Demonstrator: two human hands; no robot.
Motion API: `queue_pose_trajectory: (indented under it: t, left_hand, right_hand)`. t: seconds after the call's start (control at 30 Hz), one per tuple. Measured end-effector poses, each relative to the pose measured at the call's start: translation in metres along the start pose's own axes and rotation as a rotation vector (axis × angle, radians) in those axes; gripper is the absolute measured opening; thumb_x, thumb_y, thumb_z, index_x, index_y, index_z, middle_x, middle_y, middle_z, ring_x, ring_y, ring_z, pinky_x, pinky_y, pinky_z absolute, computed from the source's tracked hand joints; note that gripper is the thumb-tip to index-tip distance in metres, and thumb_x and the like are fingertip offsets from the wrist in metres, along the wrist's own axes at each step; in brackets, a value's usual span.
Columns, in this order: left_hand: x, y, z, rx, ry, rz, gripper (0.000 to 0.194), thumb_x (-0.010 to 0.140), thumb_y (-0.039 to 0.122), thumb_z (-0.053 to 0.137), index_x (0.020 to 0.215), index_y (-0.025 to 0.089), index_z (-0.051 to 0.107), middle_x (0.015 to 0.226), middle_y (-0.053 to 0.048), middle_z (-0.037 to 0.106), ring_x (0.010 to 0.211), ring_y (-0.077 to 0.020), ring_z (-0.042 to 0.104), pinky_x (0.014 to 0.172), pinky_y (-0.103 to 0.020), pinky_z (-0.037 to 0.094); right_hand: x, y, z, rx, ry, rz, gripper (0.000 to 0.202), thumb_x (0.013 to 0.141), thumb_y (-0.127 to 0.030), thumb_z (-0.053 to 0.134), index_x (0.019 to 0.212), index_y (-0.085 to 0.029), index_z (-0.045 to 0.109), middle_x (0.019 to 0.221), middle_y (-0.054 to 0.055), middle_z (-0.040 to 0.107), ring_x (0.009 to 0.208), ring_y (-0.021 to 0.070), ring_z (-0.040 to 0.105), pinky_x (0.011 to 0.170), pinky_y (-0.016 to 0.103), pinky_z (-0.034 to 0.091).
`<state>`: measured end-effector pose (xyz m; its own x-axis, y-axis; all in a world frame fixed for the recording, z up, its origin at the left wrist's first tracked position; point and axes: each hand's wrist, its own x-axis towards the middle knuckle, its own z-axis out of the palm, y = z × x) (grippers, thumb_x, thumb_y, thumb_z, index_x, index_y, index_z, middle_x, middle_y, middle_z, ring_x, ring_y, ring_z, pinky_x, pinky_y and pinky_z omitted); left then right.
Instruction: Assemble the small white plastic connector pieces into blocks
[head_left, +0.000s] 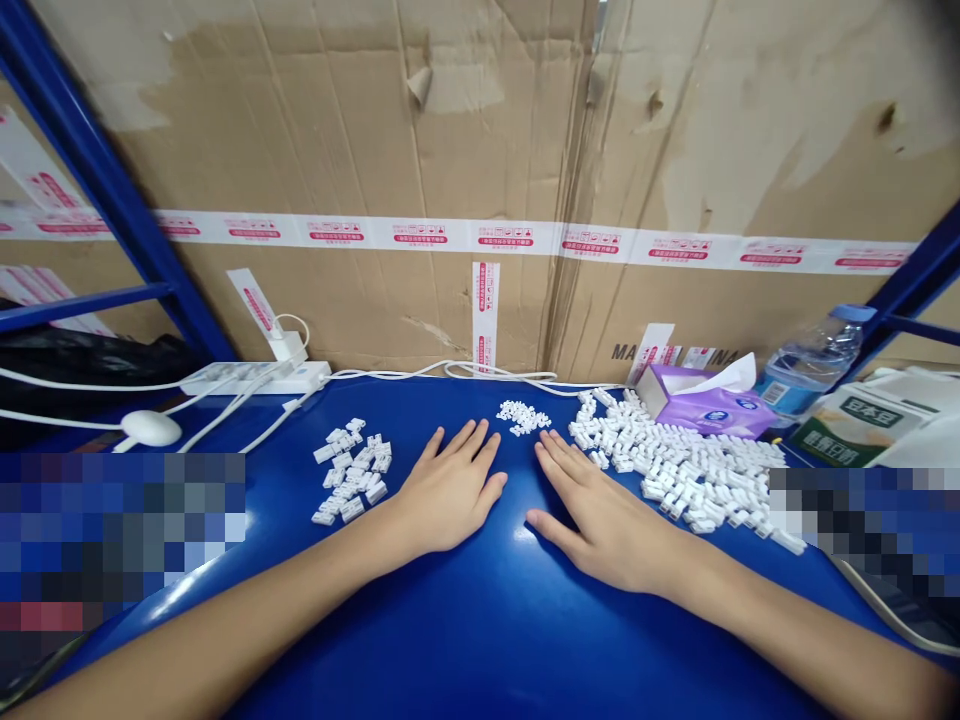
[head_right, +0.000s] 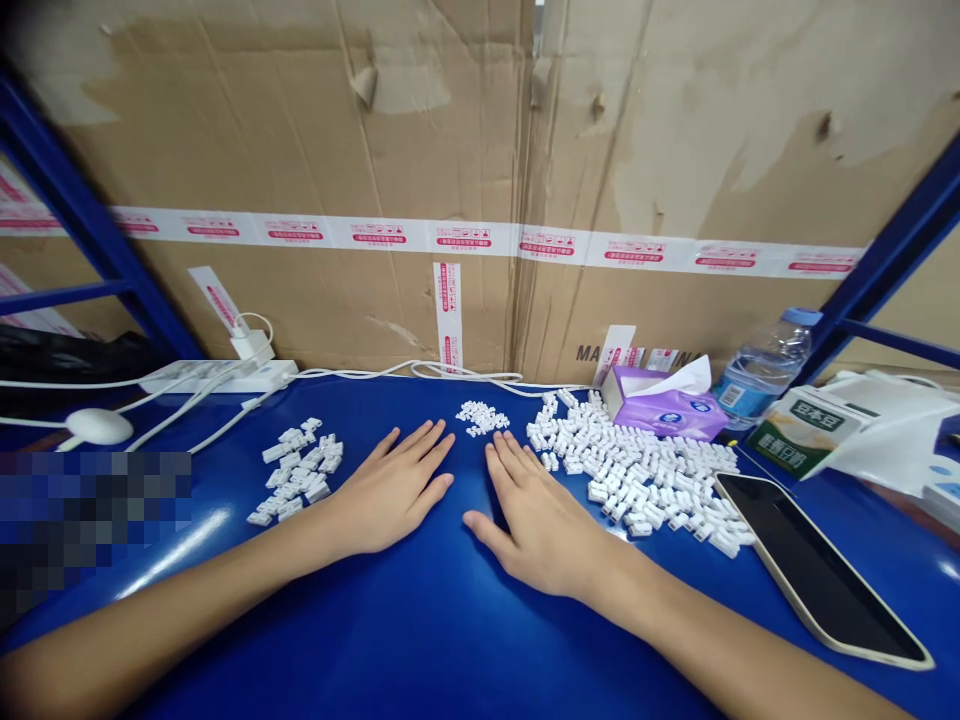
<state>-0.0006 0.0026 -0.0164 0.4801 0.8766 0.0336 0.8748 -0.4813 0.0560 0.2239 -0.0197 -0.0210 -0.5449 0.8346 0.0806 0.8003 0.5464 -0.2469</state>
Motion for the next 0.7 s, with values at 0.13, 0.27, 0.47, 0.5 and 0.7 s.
queue_pose_trajectory:
  t: [0.13,0.27,0.47,0.5,0.7]
  left_hand:
    - [-0.0001,-0.0002,0.0012,-0.004,0.016,0.009,0.061,0.106,0.043,0.029,0.158,0.011,0.037,0.166,-0.016,0.024,0.156,-0.0313,0.019,0.124,-0.06,0.019]
    - [-0.0002,0.0003,0.0001,-0.01,0.013,0.009,0.06,0.107,0.042,0.03,0.158,0.011,0.037,0.166,-0.015,0.025,0.156,-0.0318,0.02,0.124,-0.06,0.02]
    - [-0.0008,-0.001,-0.0003,0.007,0.013,0.009,0.06,0.107,0.043,0.029,0.157,0.013,0.038,0.166,-0.015,0.026,0.155,-0.0312,0.021,0.124,-0.059,0.02]
    - [-0.0007,-0.0016,0.0003,0.009,0.018,0.011,0.06,0.107,0.044,0.029,0.157,0.013,0.038,0.166,-0.015,0.026,0.155,-0.0314,0.022,0.124,-0.059,0.021]
    - [-0.0007,-0.0006,-0.0028,0.021,0.091,0.043,0.057,0.105,0.043,0.035,0.151,0.012,0.048,0.161,-0.018,0.039,0.15,-0.0351,0.034,0.119,-0.059,0.03]
  right_hand:
    - [-0.0001,0.001,0.0026,0.003,-0.002,0.003,0.09,0.1,-0.067,0.036,0.16,-0.001,0.024,0.166,0.02,0.014,0.155,0.0346,0.012,0.127,0.053,0.019]
    - [0.0004,0.0023,0.0039,-0.007,-0.007,0.003,0.089,0.1,-0.068,0.035,0.159,-0.002,0.025,0.166,0.02,0.016,0.155,0.0344,0.013,0.127,0.054,0.018]
    - [0.0005,-0.0009,0.0007,-0.031,-0.031,-0.002,0.087,0.101,-0.066,0.034,0.159,-0.001,0.026,0.165,0.022,0.015,0.155,0.0352,0.013,0.126,0.056,0.018]
    - [0.0004,-0.0013,0.0002,-0.033,-0.035,-0.006,0.087,0.101,-0.065,0.034,0.159,-0.001,0.026,0.165,0.022,0.015,0.155,0.0352,0.013,0.126,0.056,0.019]
    - [-0.0003,0.0007,0.0016,-0.003,0.013,-0.03,0.083,0.101,-0.064,0.038,0.158,-0.004,0.031,0.164,0.022,0.019,0.154,0.036,0.017,0.125,0.057,0.022]
